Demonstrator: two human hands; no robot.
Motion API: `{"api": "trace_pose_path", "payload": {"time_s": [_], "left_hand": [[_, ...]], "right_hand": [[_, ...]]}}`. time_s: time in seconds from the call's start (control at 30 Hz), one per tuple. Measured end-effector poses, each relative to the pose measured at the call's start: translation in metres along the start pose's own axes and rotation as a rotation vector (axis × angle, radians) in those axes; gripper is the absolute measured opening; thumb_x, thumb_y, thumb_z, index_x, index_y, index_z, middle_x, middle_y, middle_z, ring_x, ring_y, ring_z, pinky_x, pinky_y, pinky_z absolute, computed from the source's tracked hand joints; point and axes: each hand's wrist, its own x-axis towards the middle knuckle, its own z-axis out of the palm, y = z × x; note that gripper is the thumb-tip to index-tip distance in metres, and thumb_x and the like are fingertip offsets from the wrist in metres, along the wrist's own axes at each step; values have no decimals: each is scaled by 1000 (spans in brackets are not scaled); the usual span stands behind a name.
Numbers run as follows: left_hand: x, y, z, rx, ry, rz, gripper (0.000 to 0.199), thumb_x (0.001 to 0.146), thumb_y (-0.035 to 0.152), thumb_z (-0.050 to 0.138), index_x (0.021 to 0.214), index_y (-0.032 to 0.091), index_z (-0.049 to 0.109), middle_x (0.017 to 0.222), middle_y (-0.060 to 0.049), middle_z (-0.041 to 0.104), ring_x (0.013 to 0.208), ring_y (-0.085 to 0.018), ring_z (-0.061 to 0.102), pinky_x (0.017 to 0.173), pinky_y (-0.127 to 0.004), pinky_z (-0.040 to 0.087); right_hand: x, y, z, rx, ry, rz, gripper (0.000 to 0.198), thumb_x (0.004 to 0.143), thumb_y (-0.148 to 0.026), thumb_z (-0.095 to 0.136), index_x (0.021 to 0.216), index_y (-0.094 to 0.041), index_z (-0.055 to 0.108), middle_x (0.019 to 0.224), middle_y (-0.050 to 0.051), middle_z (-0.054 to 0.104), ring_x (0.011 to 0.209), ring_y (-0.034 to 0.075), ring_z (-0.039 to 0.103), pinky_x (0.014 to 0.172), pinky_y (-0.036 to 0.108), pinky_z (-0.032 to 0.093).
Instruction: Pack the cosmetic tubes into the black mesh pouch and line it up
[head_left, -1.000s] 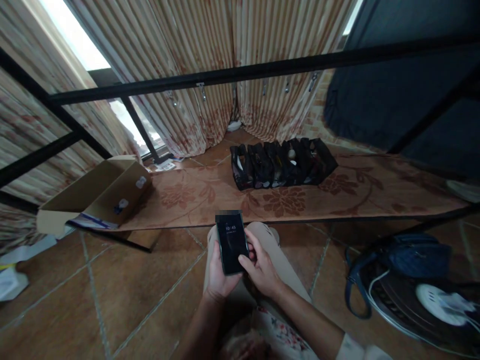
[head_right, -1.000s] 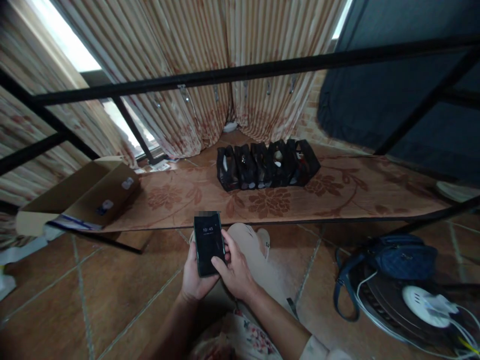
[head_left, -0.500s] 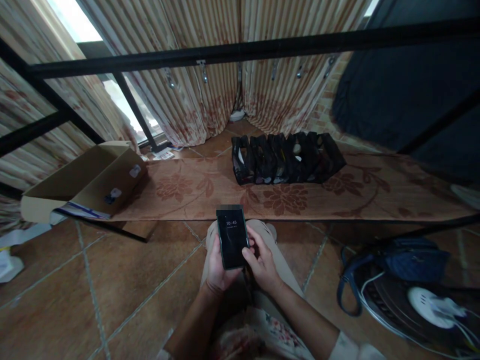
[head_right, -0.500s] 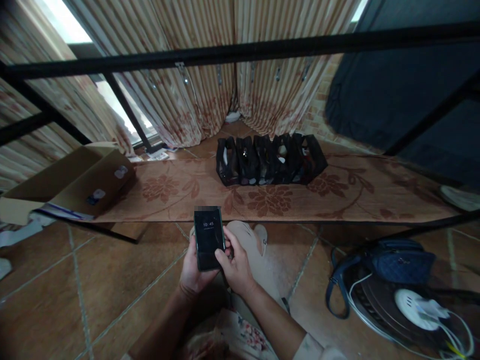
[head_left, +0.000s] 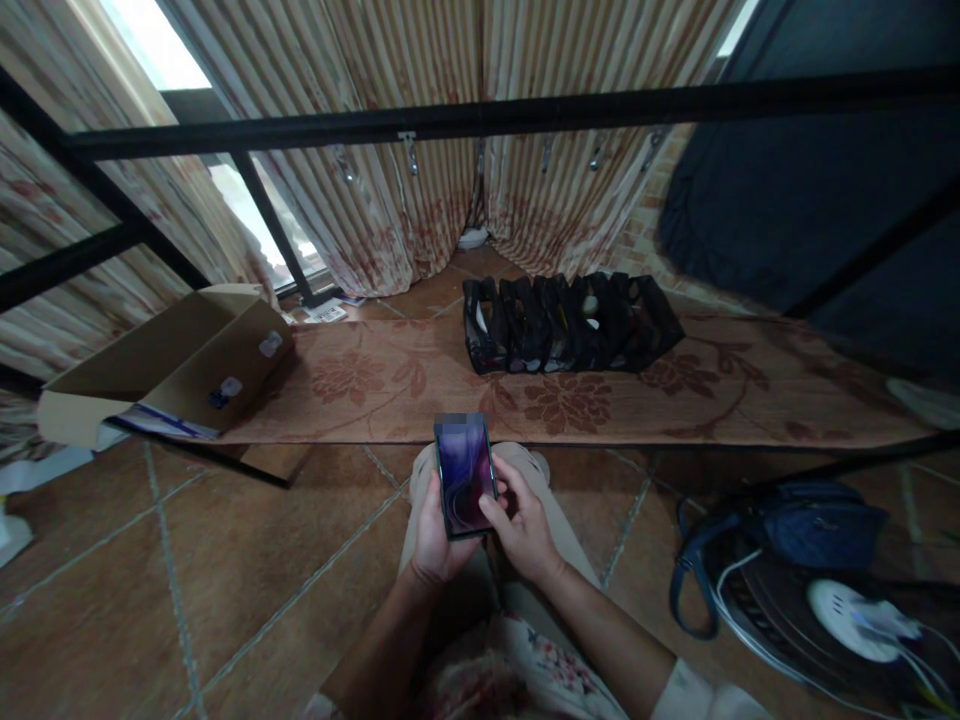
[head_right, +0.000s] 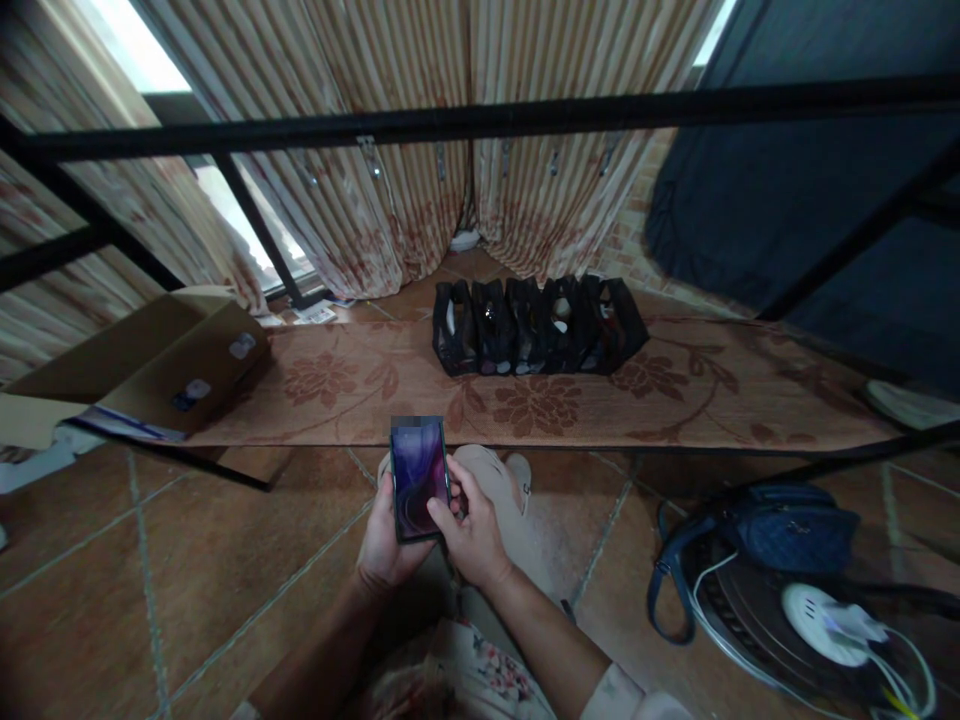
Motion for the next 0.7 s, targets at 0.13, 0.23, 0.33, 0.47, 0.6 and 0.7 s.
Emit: {"api": "trace_pose_path", "payload": {"time_s": [0.13, 0.23, 0.33, 0.47, 0.6, 0.7], "left_hand": [[1, -1, 3, -20, -2, 39, 57, 92, 59, 42, 114, 15, 71, 105, -15, 72, 116, -38, 59, 103, -51, 43], [1, -1, 5, -38, -7, 36, 56, 92, 58, 42, 116, 15, 69, 108, -14, 72, 117, -36, 59, 103, -50, 43], [1, -1, 6, -56, -27, 15, 57, 92, 57, 43, 120, 14, 67, 112, -15, 70, 117, -35, 60, 103, -49, 44], [1, -2, 3, -46, -72, -8, 61, 91, 59, 44, 119, 10, 66, 109, -16, 71, 116, -35, 60, 104, -51, 43], [2, -4, 1, -46, -57, -56, 63, 89, 62, 46, 118, 9, 66, 113, -18, 70, 121, -37, 57, 106, -52, 41], [3, -5, 1, -71, -36, -51, 58, 90, 57, 47, 124, 12, 63, 120, -15, 68, 126, -35, 54, 109, -50, 38]], "right_hand": [[-1, -1, 2, 6, 25, -17, 54, 87, -34, 60, 137, -19, 49, 117, 9, 67, 112, 23, 61, 93, 36, 52], [-2, 1, 2, 26, 26, -41, 56, 86, -34, 61, 138, -19, 46, 123, 10, 64, 115, 24, 60, 95, 38, 51], [-2, 3, 2, 54, 21, -36, 58, 84, -35, 62, 137, -19, 45, 126, 11, 62, 116, 25, 60, 96, 38, 51], [-3, 4, 2, 138, -3, 36, 64, 79, -33, 66, 137, -19, 43, 120, 10, 64, 106, 23, 64, 90, 36, 54], [-2, 2, 6, 204, -4, 104, 56, 75, -28, 66, 129, -20, 51, 105, 5, 67, 88, 19, 66, 77, 31, 56], [0, 1, 7, 232, 36, 130, 39, 83, -33, 61, 119, -20, 57, 95, 3, 69, 84, 18, 66, 74, 30, 55]]}}
